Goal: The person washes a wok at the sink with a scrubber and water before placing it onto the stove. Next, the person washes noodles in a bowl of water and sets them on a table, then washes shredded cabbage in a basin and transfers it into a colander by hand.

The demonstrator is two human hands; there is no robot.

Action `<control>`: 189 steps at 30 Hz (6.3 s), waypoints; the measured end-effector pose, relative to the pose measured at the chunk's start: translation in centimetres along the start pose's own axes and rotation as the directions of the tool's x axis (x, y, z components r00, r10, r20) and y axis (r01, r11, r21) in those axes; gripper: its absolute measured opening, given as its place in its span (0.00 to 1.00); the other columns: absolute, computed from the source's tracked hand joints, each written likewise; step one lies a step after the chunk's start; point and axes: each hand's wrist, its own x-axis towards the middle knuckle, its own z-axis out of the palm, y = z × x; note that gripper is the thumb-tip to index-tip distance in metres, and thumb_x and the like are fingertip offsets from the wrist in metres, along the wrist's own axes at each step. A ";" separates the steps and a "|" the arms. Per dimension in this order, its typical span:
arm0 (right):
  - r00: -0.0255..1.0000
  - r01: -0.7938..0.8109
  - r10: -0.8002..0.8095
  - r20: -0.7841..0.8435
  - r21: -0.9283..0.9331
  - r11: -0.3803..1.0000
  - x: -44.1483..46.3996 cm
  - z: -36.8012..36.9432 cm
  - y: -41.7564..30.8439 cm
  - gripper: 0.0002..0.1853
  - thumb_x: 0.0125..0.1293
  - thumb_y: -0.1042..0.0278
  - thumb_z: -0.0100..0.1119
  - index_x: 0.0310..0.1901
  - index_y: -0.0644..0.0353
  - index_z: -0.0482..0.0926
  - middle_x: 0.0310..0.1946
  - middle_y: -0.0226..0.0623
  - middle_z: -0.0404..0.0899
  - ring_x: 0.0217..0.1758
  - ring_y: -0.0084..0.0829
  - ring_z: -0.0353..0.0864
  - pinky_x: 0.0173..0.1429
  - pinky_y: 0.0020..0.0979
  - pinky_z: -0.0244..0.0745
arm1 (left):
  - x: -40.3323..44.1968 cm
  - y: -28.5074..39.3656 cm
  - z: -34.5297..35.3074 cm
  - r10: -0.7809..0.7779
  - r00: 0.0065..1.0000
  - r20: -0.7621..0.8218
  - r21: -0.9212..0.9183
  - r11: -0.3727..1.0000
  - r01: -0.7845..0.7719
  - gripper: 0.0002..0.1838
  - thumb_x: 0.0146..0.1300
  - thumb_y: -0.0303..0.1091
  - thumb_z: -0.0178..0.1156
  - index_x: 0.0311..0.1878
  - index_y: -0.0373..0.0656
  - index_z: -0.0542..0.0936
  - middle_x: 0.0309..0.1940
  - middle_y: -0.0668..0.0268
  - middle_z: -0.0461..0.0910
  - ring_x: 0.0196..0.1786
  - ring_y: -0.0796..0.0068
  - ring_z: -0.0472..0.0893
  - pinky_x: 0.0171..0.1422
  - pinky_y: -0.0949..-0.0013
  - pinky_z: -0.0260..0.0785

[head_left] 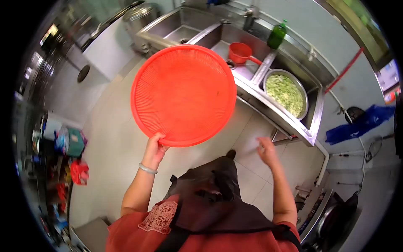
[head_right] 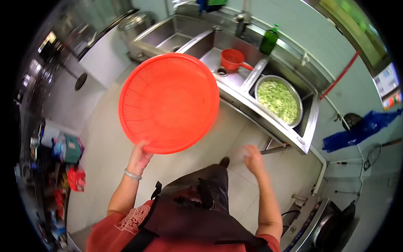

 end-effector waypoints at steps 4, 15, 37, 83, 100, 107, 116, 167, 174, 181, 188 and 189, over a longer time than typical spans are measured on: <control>0.849 -0.290 0.290 -0.441 0.069 0.954 6.6 -5.7 9.6 0.21 0.55 0.80 0.57 0.53 0.61 0.75 0.45 0.42 0.76 0.44 0.35 0.79 0.44 0.30 0.74 | 7.8 1.7 5.6 -0.019 1.000 0.023 0.058 0.998 0.018 0.07 0.57 0.27 0.54 0.39 0.42 0.76 0.38 0.66 0.80 0.38 0.73 0.82 0.35 0.72 0.78; 0.688 -0.724 0.715 -0.123 -0.046 0.688 19.8 -12.2 31.3 0.39 0.50 0.52 0.69 0.61 0.63 0.68 0.59 0.57 0.68 0.64 0.50 0.66 0.67 0.40 0.63 | 22.1 0.3 22.9 -0.166 0.984 0.057 0.192 0.969 0.153 0.14 0.56 0.26 0.55 0.47 0.40 0.76 0.45 0.65 0.80 0.46 0.69 0.81 0.46 0.64 0.77; 0.638 -0.381 0.647 0.417 -0.559 0.736 28.4 -4.6 32.2 0.61 0.41 0.26 0.63 0.73 0.49 0.48 0.73 0.55 0.41 0.72 0.56 0.52 0.69 0.61 0.51 | 22.0 -3.0 28.5 0.006 0.973 -0.230 0.306 0.950 0.067 0.30 0.48 0.24 0.54 0.59 0.35 0.68 0.55 0.59 0.74 0.56 0.58 0.73 0.65 0.58 0.66; 0.690 -0.703 0.711 -0.132 0.109 0.702 30.4 -13.7 43.9 0.31 0.55 0.48 0.64 0.59 0.52 0.73 0.64 0.47 0.64 0.65 0.45 0.66 0.66 0.40 0.64 | 20.1 -5.2 32.6 0.069 0.989 -0.129 0.413 0.911 -0.010 0.22 0.63 0.30 0.57 0.59 0.34 0.68 0.54 0.59 0.75 0.54 0.67 0.76 0.58 0.64 0.70; 0.889 -0.313 0.366 0.274 -0.219 0.924 37.7 -14.0 43.8 0.26 0.56 0.52 0.63 0.57 0.48 0.76 0.61 0.43 0.70 0.61 0.46 0.70 0.62 0.43 0.67 | 14.4 -15.1 47.7 0.338 0.415 0.845 0.408 0.096 -0.908 0.24 0.57 0.24 0.56 0.59 0.41 0.73 0.58 0.55 0.72 0.61 0.59 0.72 0.62 0.59 0.64; 0.885 0.015 0.189 0.426 -0.430 0.903 38.2 -5.8 43.2 0.27 0.55 0.46 0.62 0.57 0.42 0.75 0.65 0.38 0.66 0.65 0.48 0.65 0.65 0.47 0.65 | 24.1 -33.4 57.4 -0.024 0.726 0.687 0.724 -0.049 -0.688 0.34 0.58 0.32 0.59 0.67 0.35 0.59 0.68 0.41 0.51 0.71 0.42 0.53 0.73 0.51 0.46; 0.896 0.294 -0.188 0.403 -0.217 0.931 39.9 -12.3 50.2 0.27 0.53 0.45 0.64 0.55 0.42 0.77 0.61 0.38 0.69 0.61 0.45 0.70 0.63 0.43 0.67 | 39.3 -39.7 58.2 0.220 0.909 0.354 0.884 -0.396 -0.248 0.42 0.57 0.53 0.60 0.72 0.48 0.57 0.73 0.47 0.45 0.74 0.40 0.44 0.72 0.37 0.37; 0.990 0.050 0.074 -0.121 0.786 0.616 38.5 -15.6 9.6 0.24 0.66 0.58 0.56 0.57 0.67 0.70 0.53 0.49 0.73 0.54 0.42 0.75 0.60 0.38 0.68 | 19.1 -9.7 55.4 0.367 0.930 -0.012 0.187 0.914 -0.359 0.17 0.65 0.38 0.58 0.54 0.40 0.76 0.45 0.63 0.80 0.47 0.74 0.78 0.51 0.70 0.71; 0.976 -0.143 0.034 0.216 0.515 0.845 34.1 -20.0 14.4 0.22 0.64 0.55 0.58 0.52 0.66 0.77 0.51 0.50 0.77 0.57 0.39 0.76 0.59 0.36 0.70 | 24.2 -15.1 43.8 0.437 0.851 0.292 0.954 -0.192 -0.229 0.30 0.66 0.46 0.55 0.63 0.33 0.67 0.63 0.44 0.66 0.61 0.51 0.72 0.61 0.59 0.66; 0.808 -0.453 0.578 0.112 0.745 0.490 31.1 -22.7 32.3 0.11 0.64 0.66 0.55 0.33 0.66 0.81 0.29 0.33 0.82 0.34 0.21 0.78 0.44 0.25 0.72 | 17.7 -12.2 51.3 0.272 0.866 0.419 0.881 -0.352 -0.316 0.34 0.60 0.47 0.61 0.66 0.41 0.65 0.68 0.43 0.56 0.68 0.44 0.62 0.67 0.53 0.60; 0.968 -0.150 0.137 0.210 0.047 0.988 34.0 -13.7 45.9 0.21 0.59 0.52 0.59 0.49 0.57 0.80 0.49 0.49 0.78 0.52 0.51 0.77 0.57 0.41 0.71 | 14.7 -25.1 61.7 0.010 0.427 0.904 0.427 -0.057 -0.903 0.28 0.50 0.34 0.67 0.56 0.40 0.74 0.58 0.53 0.71 0.64 0.54 0.69 0.67 0.53 0.60; 0.976 -0.128 0.123 0.180 0.021 0.992 35.7 -12.6 46.8 0.23 0.59 0.50 0.59 0.53 0.53 0.78 0.56 0.48 0.73 0.57 0.50 0.73 0.60 0.42 0.68 | 15.7 -28.4 61.4 0.001 0.471 0.882 0.471 -0.038 -0.881 0.29 0.53 0.33 0.65 0.59 0.38 0.71 0.62 0.51 0.67 0.66 0.54 0.66 0.69 0.54 0.58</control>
